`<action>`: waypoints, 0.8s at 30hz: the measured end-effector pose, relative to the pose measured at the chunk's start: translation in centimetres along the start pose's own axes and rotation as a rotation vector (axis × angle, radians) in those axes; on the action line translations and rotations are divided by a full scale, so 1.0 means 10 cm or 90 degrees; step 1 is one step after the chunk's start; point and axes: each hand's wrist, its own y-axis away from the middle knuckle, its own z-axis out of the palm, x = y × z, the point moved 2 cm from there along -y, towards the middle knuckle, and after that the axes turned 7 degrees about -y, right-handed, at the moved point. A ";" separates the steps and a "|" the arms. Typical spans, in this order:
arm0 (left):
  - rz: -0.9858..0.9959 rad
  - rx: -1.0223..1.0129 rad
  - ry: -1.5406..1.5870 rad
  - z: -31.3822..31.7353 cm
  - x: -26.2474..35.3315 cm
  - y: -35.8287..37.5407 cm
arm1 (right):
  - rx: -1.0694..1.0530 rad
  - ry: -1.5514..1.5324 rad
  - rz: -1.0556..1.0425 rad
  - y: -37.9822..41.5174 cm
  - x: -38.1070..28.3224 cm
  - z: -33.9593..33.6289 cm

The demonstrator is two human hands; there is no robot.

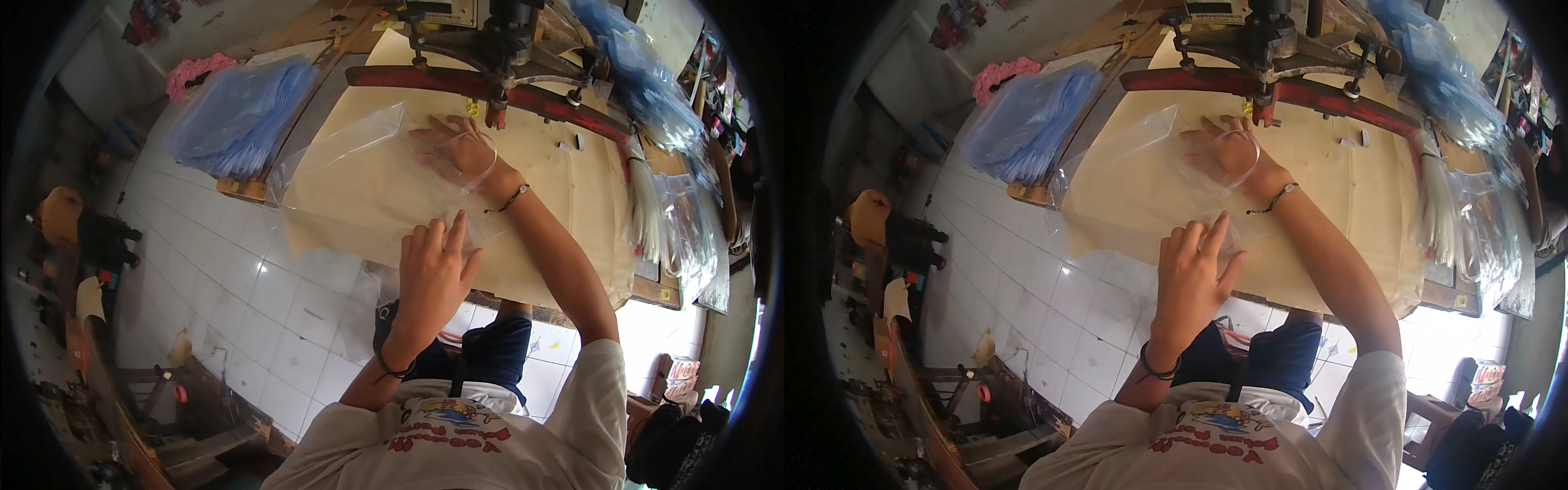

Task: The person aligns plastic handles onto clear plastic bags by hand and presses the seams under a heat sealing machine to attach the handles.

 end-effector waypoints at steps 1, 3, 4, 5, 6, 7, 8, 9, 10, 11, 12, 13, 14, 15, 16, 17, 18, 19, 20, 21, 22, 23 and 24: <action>-0.003 -0.001 0.013 0.00 -0.02 0.01 | -0.002 0.010 -0.017 0.00 0.01 0.00; 0.004 -0.008 0.026 -0.01 -0.03 0.04 | -0.005 0.023 -0.054 -0.03 -0.01 0.01; 0.008 -0.012 0.029 -0.02 -0.04 0.06 | -0.010 -0.031 -0.053 -0.05 -0.02 0.00; 0.005 -0.005 0.036 -0.02 -0.03 0.09 | -0.014 -0.086 -0.051 -0.06 -0.01 -0.02; 0.006 0.002 0.045 -0.01 -0.01 0.12 | -0.018 -0.138 -0.046 -0.08 -0.03 -0.05; 0.009 0.006 0.056 -0.01 0.02 0.14 | -0.020 -0.191 -0.041 -0.08 -0.06 -0.08; 0.004 -0.041 0.090 -0.01 0.05 0.17 | -0.022 -0.243 -0.032 -0.06 -0.08 -0.10; 0.018 -0.033 0.101 0.01 0.09 0.20 | -0.024 -0.295 -0.024 -0.04 -0.10 -0.11; 0.030 -0.025 0.112 0.03 0.14 0.23 | -0.059 -0.297 -0.001 -0.04 -0.10 -0.10; 0.041 -0.015 0.123 0.07 0.19 0.27 | -0.094 -0.298 0.019 -0.07 -0.10 -0.10; 0.051 -0.025 0.138 0.10 0.23 0.31 | -0.130 -0.300 0.039 -0.08 -0.11 -0.10; 0.049 -0.026 0.147 0.12 0.25 0.33 | -0.159 -0.360 0.070 -0.07 -0.12 -0.12; 0.047 -0.027 0.157 0.12 0.28 0.35 | -0.189 -0.419 0.101 -0.04 -0.12 -0.15; 0.045 -0.027 0.167 0.12 0.30 0.36 | -0.218 -0.477 0.133 -0.03 -0.15 -0.20; 0.041 -0.030 0.174 0.13 0.29 0.36 | -0.255 -0.546 0.177 -0.04 -0.17 -0.25; 0.038 -0.033 0.180 0.14 0.27 0.35 | -0.292 -0.614 0.222 -0.06 -0.19 -0.31; 0.035 -0.037 0.187 0.16 0.26 0.35 | -0.328 -0.682 0.268 -0.07 -0.21 -0.35; 0.035 -0.027 0.184 0.18 0.24 0.34 | -0.370 -0.701 0.282 -0.08 -0.19 -0.38; 0.036 -0.018 0.181 0.20 0.21 0.32 | -0.412 -0.719 0.296 -0.08 -0.16 -0.41; 0.036 -0.008 0.178 0.21 0.19 0.30 | -0.455 -0.737 0.309 -0.07 -0.13 -0.43; 0.031 -0.012 0.174 0.20 0.18 0.28 | -0.474 -0.667 0.203 -0.05 -0.13 -0.46; 0.026 -0.015 0.169 0.19 0.16 0.26 | -0.488 -0.594 0.097 -0.04 -0.12 -0.50; 0.024 -0.017 0.164 0.17 0.13 0.24 | -0.497 -0.518 -0.006 -0.02 -0.14 -0.53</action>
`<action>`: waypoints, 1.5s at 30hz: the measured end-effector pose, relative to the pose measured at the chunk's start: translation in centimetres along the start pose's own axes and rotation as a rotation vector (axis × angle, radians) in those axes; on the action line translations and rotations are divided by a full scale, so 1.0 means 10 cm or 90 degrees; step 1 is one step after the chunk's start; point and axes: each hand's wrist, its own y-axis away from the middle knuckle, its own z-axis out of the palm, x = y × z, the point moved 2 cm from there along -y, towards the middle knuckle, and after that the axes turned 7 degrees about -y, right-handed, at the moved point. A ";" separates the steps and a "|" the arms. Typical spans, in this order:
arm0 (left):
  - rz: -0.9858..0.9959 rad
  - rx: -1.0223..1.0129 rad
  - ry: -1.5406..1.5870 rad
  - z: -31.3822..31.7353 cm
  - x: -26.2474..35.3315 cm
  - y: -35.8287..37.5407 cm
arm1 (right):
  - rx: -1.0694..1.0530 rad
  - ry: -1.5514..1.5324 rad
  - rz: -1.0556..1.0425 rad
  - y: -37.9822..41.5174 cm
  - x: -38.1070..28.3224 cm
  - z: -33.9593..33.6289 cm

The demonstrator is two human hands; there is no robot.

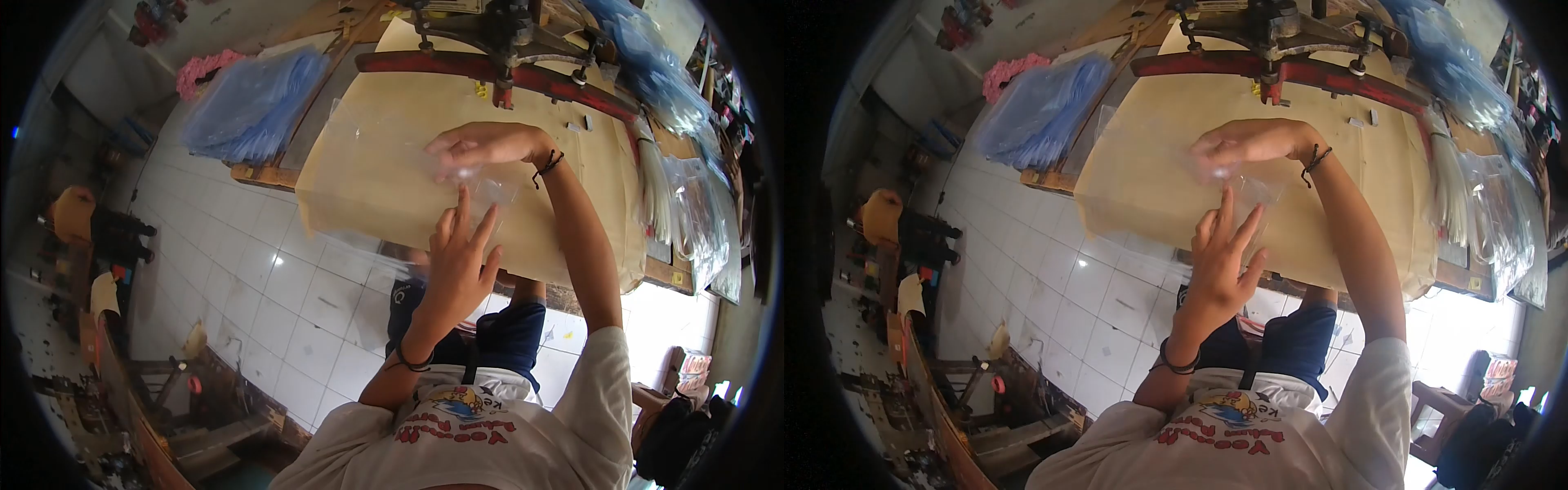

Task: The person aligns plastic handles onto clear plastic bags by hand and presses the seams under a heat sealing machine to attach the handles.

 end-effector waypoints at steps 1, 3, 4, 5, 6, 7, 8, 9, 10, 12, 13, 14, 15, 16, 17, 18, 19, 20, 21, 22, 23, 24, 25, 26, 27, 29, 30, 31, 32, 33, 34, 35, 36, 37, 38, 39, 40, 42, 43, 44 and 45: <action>0.006 0.003 0.040 -0.03 -0.04 -0.01 | -0.006 -0.012 0.017 0.02 0.00 0.00; 0.018 0.007 0.119 -0.10 -0.14 0.00 | -0.019 -0.039 0.049 0.03 0.01 0.03; -0.029 0.030 0.203 -0.20 -0.18 0.00 | -0.015 -0.035 0.036 0.03 0.04 0.03; -0.086 0.043 0.243 -0.34 -0.22 -0.01 | -0.010 -0.030 0.023 0.01 0.07 0.03; -0.144 0.056 0.283 -0.47 -0.28 -0.03 | -0.005 -0.026 0.011 0.00 0.10 0.04; -0.110 0.153 0.186 -0.58 -0.38 -0.06 | -0.015 -0.027 0.022 0.01 0.06 0.05; -0.076 0.249 0.089 -0.68 -0.48 -0.10 | -0.026 -0.028 0.033 0.02 0.01 0.06; -0.070 0.330 -0.036 -0.79 -0.59 -0.15 | -0.039 -0.029 0.043 0.03 -0.02 0.08; -0.061 0.411 -0.161 -0.88 -0.69 -0.21 | -0.030 -0.031 0.042 0.03 -0.02 0.09; -0.117 0.401 -0.289 -1.00 -0.94 -0.33 | -0.012 -0.033 0.041 0.03 -0.03 0.10; -0.145 0.396 -0.352 -1.04 -1.07 -0.37 | -0.008 -0.021 0.055 0.02 -0.01 0.09; -0.203 0.312 -0.219 -1.06 -1.23 -0.42 | -0.003 -0.009 0.071 0.00 0.01 0.06; -0.257 0.227 -0.085 -1.05 -1.39 -0.46 | 0.002 0.004 0.088 -0.01 0.02 0.04; -0.308 0.139 0.050 -1.00 -1.53 -0.49 | 0.026 0.003 0.109 0.01 -0.04 0.03; -0.287 0.145 0.076 -0.92 -1.69 -0.51 | 0.051 0.002 0.131 0.05 -0.10 0.02; -0.268 0.150 0.102 -0.82 -1.86 -0.52 | 0.074 0.000 0.153 0.08 -0.14 0.02; -0.251 0.155 0.128 -0.78 -1.90 -0.53 | 0.074 0.000 0.126 0.08 -0.10 -0.01; -0.250 0.187 0.115 -0.75 -1.94 -0.52 | 0.073 -0.001 0.099 0.09 -0.02 -0.05; -0.249 0.219 0.101 -0.73 -1.92 -0.50 | 0.071 -0.002 0.071 0.10 -0.01 -0.06; -0.250 0.252 0.086 -0.72 -1.91 -0.49 | 0.097 -0.029 0.079 0.14 0.02 -0.06; -0.243 0.267 0.089 -0.71 -1.91 -0.47 | 0.121 -0.055 0.087 0.19 0.04 -0.06; -0.236 0.283 0.092 -0.70 -1.91 -0.46 | 0.144 -0.081 0.095 0.22 0.00 -0.05; -0.230 0.298 0.096 -0.70 -1.89 -0.45 | 0.155 -0.082 0.131 0.24 -0.06 -0.05; -0.227 0.301 0.090 -0.71 -1.87 -0.44 | 0.167 -0.083 0.167 0.28 -0.13 -0.05; -0.223 0.303 0.084 -0.72 -1.83 -0.45 | 0.182 -0.083 0.204 0.30 -0.16 -0.06; -0.220 0.308 0.076 -0.71 -1.82 -0.46 | 0.149 -0.041 0.194 0.29 -0.08 -0.10; -0.221 0.312 0.072 -0.70 -1.82 -0.46 | 0.140 -0.025 0.189 0.29 -0.06 -0.10; -0.222 0.316 0.069 -0.70 -1.82 -0.46 | 0.131 -0.010 0.184 0.29 -0.03 -0.10; -0.230 0.311 0.059 -0.70 -1.82 -0.46 | 0.110 0.017 0.182 0.28 -0.01 -0.09; -0.238 0.306 0.049 -0.71 -1.82 -0.46 | 0.090 0.044 0.180 0.27 0.00 -0.08; -0.246 0.301 0.039 -0.71 -1.82 -0.46 | 0.069 0.070 0.177 0.27 0.01 -0.07; -0.233 0.313 0.036 -0.71 -1.82 -0.46 | 0.071 0.060 0.170 0.27 0.01 -0.07; -0.220 0.326 0.033 -0.70 -1.83 -0.47 | 0.072 0.051 0.162 0.29 -0.01 -0.08; -0.207 0.338 0.030 -0.70 -1.83 -0.46 | 0.074 0.041 0.154 0.30 -0.03 -0.08; -0.203 0.351 0.060 -0.69 -1.84 -0.46 | 0.074 0.042 0.165 0.32 -0.05 -0.08; -0.198 0.363 0.090 -0.67 -1.85 -0.45 | 0.075 0.043 0.176 0.34 -0.08 -0.08; -0.193 0.375 0.121 -0.66 -1.85 -0.45 | 0.076 0.044 0.187 0.36 -0.09 -0.09; -0.198 0.391 0.202 -0.65 -1.89 -0.42 | 0.095 0.063 0.222 0.38 -0.10 -0.11; -0.200 0.397 0.243 -0.67 -1.91 -0.39 | 0.106 0.073 0.241 0.41 -0.09 -0.12; -0.217 0.387 0.291 -0.69 -1.93 -0.35 | 0.123 0.081 0.229 0.41 -0.05 -0.14; -0.235 0.397 0.342 -0.72 -1.94 -0.34 | 0.140 0.087 0.217 0.38 -0.01 -0.14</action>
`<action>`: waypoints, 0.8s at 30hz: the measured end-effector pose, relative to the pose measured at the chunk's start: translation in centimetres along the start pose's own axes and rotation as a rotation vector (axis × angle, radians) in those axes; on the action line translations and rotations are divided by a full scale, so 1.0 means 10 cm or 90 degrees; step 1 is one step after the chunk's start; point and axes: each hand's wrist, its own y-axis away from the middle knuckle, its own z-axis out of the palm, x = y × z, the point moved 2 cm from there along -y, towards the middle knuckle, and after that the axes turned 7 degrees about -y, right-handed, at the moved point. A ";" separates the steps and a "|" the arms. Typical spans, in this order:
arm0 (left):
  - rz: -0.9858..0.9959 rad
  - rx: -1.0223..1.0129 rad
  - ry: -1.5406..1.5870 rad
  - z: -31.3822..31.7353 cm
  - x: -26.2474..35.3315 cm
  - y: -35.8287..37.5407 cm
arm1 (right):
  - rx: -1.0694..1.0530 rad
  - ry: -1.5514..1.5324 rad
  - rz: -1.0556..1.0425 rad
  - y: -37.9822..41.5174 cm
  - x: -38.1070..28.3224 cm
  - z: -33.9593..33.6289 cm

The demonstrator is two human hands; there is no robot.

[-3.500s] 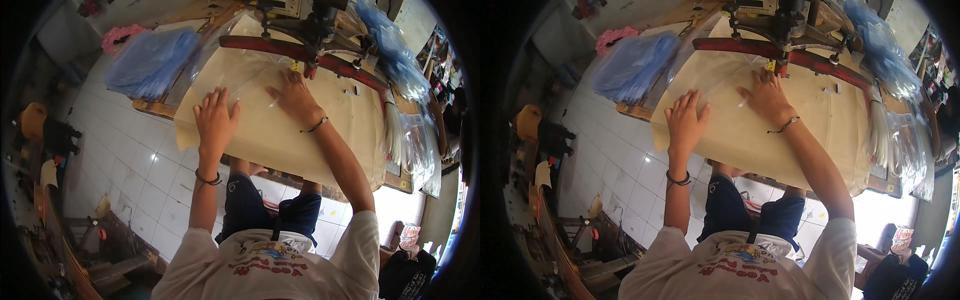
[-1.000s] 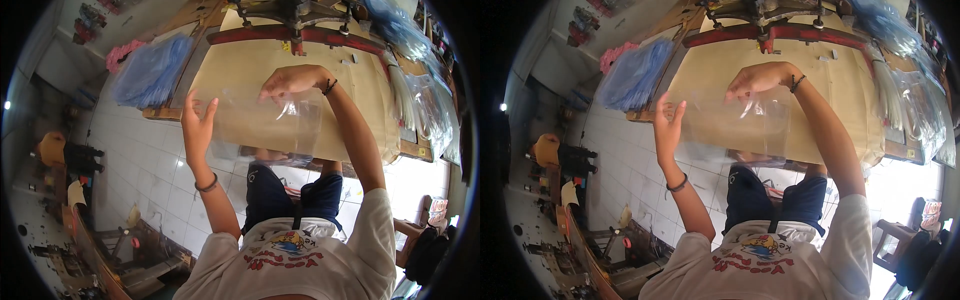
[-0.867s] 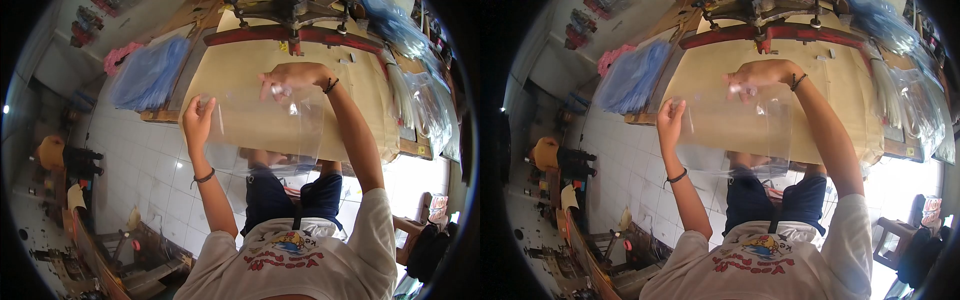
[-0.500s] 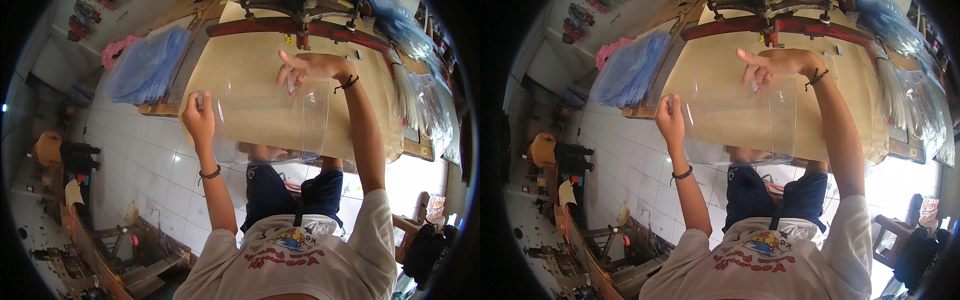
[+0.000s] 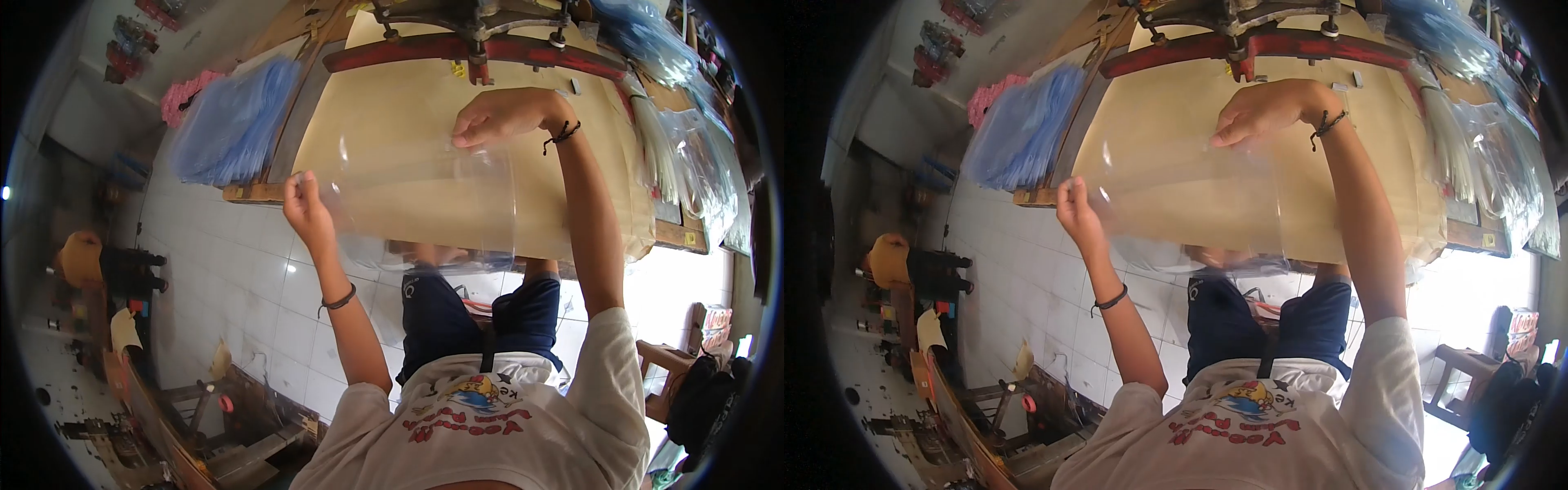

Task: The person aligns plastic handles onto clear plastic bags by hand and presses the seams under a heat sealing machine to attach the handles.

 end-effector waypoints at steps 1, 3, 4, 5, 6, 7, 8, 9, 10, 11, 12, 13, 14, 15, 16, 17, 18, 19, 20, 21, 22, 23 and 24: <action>-0.033 0.010 0.042 -0.04 0.01 0.00 | 0.014 0.002 -0.011 -0.02 0.03 0.01; -0.080 0.019 0.079 -0.12 0.04 0.02 | 0.006 -0.021 0.027 -0.02 0.03 0.01; -0.084 0.020 0.081 -0.14 0.14 0.06 | 0.002 -0.031 0.045 -0.02 0.00 0.00; -0.089 0.020 0.083 -0.16 0.24 0.13 | -0.014 -0.028 0.064 -0.03 -0.02 0.00; -0.096 0.019 0.085 -0.18 0.31 0.18 | -0.029 -0.026 0.085 -0.03 -0.02 0.01; -0.092 0.027 0.100 -0.20 0.31 0.22 | -0.045 -0.025 0.106 -0.03 -0.01 0.02; -0.090 0.036 0.114 -0.24 0.28 0.25 | -0.044 -0.026 0.087 -0.02 -0.01 0.02; -0.087 0.045 0.128 -0.26 0.27 0.27 | -0.044 -0.028 0.068 -0.02 -0.03 0.02; -0.081 0.040 0.126 -0.29 0.28 0.30 | -0.047 -0.029 0.048 -0.01 -0.04 0.04; -0.078 0.035 0.122 -0.33 0.28 0.34 | -0.044 -0.037 0.040 0.00 -0.05 0.07; -0.072 0.029 0.119 -0.35 0.32 0.36 | -0.037 -0.044 0.031 0.01 -0.08 0.09; -0.079 0.029 0.119 -0.35 0.36 0.39 | -0.028 -0.049 0.021 0.02 -0.10 0.09; -0.085 0.029 0.119 -0.35 0.41 0.43 | -0.049 -0.038 -0.003 0.01 -0.10 0.10; -0.090 0.030 0.120 -0.36 0.46 0.46 | -0.068 -0.027 -0.027 -0.01 -0.12 0.09; -0.108 0.005 0.130 -0.37 0.46 0.48 | -0.089 -0.014 -0.052 -0.02 -0.13 0.08; -0.125 -0.018 0.140 -0.38 0.44 0.50 | -0.053 -0.006 -0.076 0.00 -0.14 0.05; -0.143 -0.040 0.149 -0.39 0.48 0.52 | -0.021 0.002 -0.100 0.04 -0.18 0.02; -0.176 -0.085 0.122 -0.38 0.52 0.55 | 0.009 0.007 -0.123 0.07 -0.20 0.02; -0.208 -0.132 0.096 -0.33 0.56 0.58 | 0.030 -0.018 -0.141 0.06 -0.15 0.03; -0.235 -0.178 0.075 -0.27 0.61 0.60 | 0.055 -0.037 -0.160 0.02 -0.07 -0.01; -0.234 -0.200 0.100 -0.21 0.63 0.62 | 0.082 -0.053 -0.181 0.00 -0.03 -0.05; -0.234 -0.220 0.124 -0.16 0.66 0.64 | 0.097 -0.044 -0.177 0.00 0.02 -0.09; -0.234 -0.241 0.147 -0.16 0.68 0.65 | 0.099 -0.038 -0.181 -0.01 0.05 -0.10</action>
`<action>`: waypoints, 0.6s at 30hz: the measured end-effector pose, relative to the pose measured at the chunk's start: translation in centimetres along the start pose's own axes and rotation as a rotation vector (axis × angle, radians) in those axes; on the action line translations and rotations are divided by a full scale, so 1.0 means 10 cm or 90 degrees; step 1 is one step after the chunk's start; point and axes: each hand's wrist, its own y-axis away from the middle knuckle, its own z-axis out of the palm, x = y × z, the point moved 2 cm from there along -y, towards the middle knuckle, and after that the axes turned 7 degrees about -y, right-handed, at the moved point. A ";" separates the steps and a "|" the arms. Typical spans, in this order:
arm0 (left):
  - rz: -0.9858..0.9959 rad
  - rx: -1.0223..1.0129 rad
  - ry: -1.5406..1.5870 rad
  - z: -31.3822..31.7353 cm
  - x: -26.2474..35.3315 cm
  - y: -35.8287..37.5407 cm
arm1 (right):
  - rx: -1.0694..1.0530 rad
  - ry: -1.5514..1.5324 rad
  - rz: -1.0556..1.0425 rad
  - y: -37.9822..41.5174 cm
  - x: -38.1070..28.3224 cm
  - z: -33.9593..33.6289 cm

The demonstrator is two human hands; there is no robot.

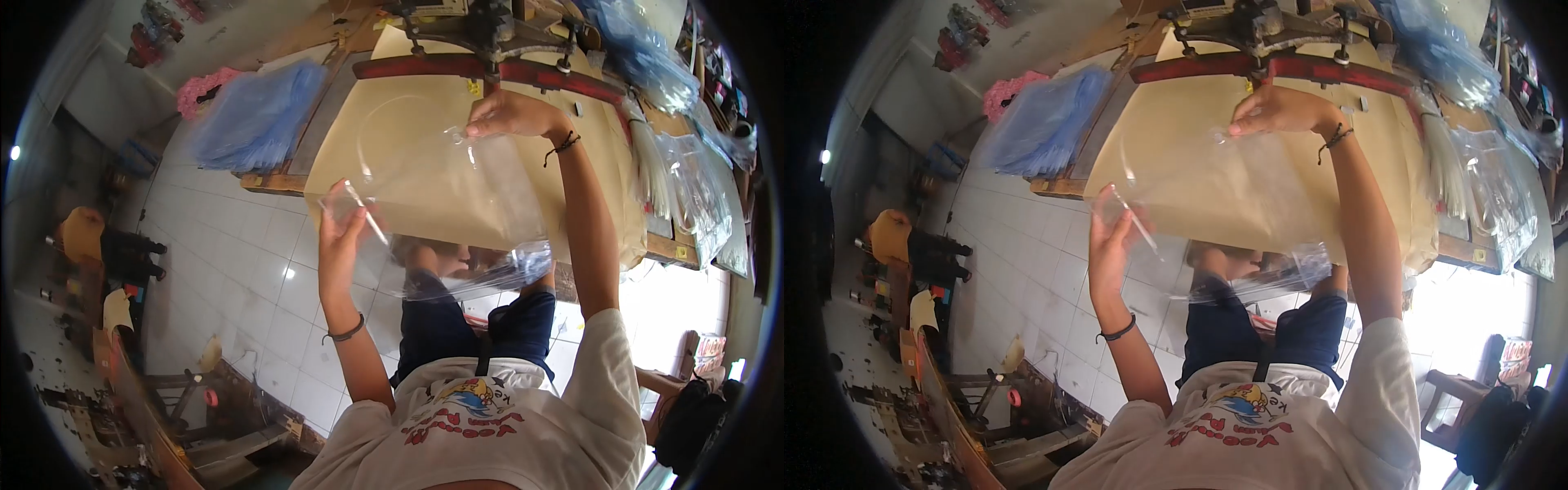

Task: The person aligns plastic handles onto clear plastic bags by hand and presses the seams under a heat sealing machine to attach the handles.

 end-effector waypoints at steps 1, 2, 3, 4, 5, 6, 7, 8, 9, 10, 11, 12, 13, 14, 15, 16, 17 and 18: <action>0.003 -0.044 0.013 -0.04 -0.05 -0.04 | 0.002 0.006 -0.004 0.00 0.02 -0.01; -0.011 -0.047 0.015 -0.08 -0.08 -0.02 | 0.007 0.014 -0.010 0.00 0.02 -0.04; -0.017 -0.050 0.017 -0.07 -0.05 0.00 | 0.031 0.065 -0.050 0.03 -0.03 -0.03; -0.019 -0.054 0.019 -0.08 -0.01 -0.01 | 0.068 0.066 -0.082 0.07 -0.03 0.03; 0.010 -0.036 0.003 -0.13 -0.02 -0.02 | 0.080 0.101 -0.042 0.10 -0.08 0.08; 0.019 -0.019 0.001 -0.18 -0.02 -0.02 | 0.071 0.061 -0.091 0.10 -0.02 0.14; 0.025 -0.002 0.002 -0.24 -0.03 -0.01 | 0.103 0.046 -0.120 0.19 -0.16 0.25; 0.026 0.015 0.004 -0.27 -0.04 -0.02 | 0.133 0.071 -0.152 0.29 -0.27 0.34; 0.032 0.013 0.009 -0.29 0.04 0.01 | 0.142 0.062 -0.104 0.38 -0.31 0.42; 0.045 0.002 0.014 -0.31 0.02 0.00 | 0.153 0.050 -0.055 0.46 -0.35 0.48; 0.057 -0.010 0.017 -0.34 -0.01 -0.01 | 0.143 0.076 -0.030 0.52 -0.40 0.50; 0.067 -0.022 0.018 -0.35 -0.03 -0.01 | 0.132 0.100 -0.003 0.60 -0.46 0.51; 0.067 -0.019 0.026 -0.33 -0.02 0.00 | 0.121 0.122 0.025 0.67 -0.51 0.51; 0.065 -0.016 0.035 -0.28 0.03 0.01 | 0.122 0.099 0.042 0.74 -0.56 0.50; 0.065 -0.013 0.044 -0.24 0.05 0.00 | 0.124 0.077 0.057 0.80 -0.60 0.47; 0.072 -0.037 0.041 -0.23 0.04 -0.02 | 0.127 0.057 0.073 0.84 -0.61 0.45; 0.080 -0.060 0.039 -0.22 0.02 -0.05 | 0.147 0.076 -0.007 0.87 -0.55 0.42; 0.088 -0.082 0.037 -0.21 -0.01 -0.08 | 0.170 0.101 -0.027 0.92 -0.54 0.39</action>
